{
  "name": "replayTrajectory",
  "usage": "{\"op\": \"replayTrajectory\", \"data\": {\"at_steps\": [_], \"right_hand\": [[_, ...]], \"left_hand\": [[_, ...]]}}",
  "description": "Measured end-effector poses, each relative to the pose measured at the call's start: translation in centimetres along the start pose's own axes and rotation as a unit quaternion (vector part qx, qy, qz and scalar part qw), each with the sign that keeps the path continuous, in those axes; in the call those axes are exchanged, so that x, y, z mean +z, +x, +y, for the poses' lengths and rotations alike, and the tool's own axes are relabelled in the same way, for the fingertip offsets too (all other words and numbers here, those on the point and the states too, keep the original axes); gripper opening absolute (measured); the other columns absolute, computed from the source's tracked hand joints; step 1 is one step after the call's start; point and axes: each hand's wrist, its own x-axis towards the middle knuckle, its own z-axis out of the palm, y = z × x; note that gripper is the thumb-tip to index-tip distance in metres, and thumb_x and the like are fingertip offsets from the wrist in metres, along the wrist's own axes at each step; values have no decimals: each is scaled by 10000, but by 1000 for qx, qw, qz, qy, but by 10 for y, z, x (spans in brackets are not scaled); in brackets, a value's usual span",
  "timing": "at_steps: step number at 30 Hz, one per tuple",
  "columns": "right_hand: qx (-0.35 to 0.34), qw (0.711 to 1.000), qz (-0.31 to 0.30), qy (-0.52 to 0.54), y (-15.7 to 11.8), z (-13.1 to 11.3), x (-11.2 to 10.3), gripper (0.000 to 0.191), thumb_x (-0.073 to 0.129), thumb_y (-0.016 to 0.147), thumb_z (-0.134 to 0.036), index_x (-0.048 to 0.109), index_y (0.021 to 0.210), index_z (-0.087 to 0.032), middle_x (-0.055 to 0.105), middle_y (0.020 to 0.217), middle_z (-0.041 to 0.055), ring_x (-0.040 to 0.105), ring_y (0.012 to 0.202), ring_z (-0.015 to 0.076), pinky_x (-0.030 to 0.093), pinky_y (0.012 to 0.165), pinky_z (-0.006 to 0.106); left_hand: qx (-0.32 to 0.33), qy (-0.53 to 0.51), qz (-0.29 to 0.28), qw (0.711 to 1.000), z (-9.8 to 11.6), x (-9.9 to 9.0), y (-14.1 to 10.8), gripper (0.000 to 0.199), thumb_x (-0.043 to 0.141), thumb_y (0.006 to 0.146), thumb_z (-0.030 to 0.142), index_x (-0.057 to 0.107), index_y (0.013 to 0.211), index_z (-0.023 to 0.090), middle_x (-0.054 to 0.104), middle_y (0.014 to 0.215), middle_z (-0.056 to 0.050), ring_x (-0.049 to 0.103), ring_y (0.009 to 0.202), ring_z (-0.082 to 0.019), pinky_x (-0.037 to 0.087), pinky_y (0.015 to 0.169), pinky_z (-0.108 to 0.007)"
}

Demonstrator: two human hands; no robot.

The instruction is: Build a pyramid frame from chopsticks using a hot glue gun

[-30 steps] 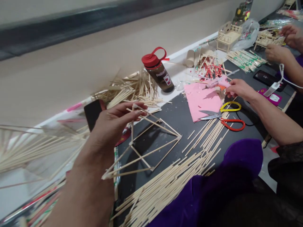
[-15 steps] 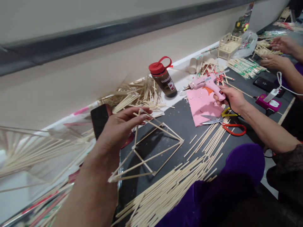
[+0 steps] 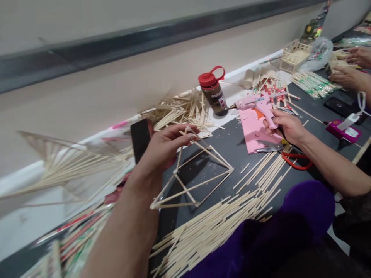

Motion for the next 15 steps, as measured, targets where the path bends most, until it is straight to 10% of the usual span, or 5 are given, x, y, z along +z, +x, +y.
{"op": "replayTrajectory", "data": {"at_steps": [15], "right_hand": [[-23, 999, 29, 13, -4, 24, 55, 277, 775, 675, -353, 555, 782, -223, 566, 555, -70, 534, 462, 103, 411, 480, 249]], "left_hand": [[84, -59, -70, 992, -22, -3, 12, 280, 839, 627, 315, 768, 859, 175, 749, 932, -44, 619, 769, -129, 451, 679, -263]]}}
